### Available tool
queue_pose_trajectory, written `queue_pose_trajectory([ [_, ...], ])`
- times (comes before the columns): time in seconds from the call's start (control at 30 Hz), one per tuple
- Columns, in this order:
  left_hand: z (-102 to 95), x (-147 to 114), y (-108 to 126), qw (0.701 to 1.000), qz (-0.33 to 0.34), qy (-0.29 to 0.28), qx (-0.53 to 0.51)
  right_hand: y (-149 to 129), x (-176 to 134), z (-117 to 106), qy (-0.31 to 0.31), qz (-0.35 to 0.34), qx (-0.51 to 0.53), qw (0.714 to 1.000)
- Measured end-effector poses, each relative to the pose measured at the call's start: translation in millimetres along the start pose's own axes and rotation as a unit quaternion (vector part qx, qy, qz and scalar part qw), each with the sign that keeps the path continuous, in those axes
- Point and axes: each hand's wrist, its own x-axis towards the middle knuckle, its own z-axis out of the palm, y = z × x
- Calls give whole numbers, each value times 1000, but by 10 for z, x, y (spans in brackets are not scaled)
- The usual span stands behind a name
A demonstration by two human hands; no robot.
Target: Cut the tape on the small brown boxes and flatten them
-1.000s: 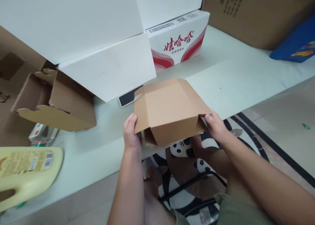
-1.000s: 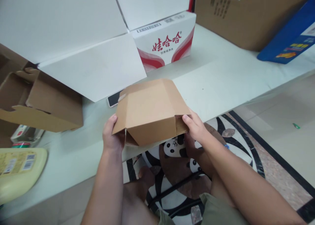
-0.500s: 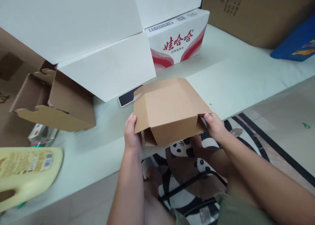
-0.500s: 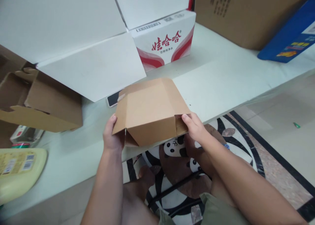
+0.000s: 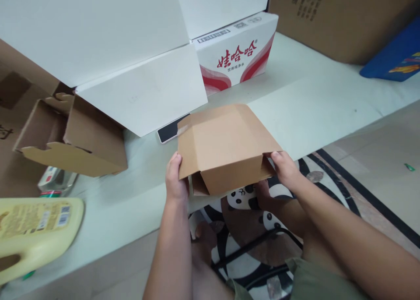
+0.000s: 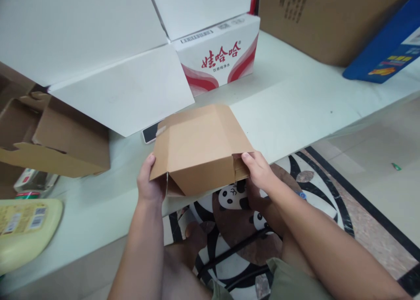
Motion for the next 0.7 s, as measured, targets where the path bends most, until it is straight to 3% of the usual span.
queue_pose_trajectory([
  [0.7,19,-18,-24,999,-1,33,-9,110,-22,-9,3,-5,-10,1000],
])
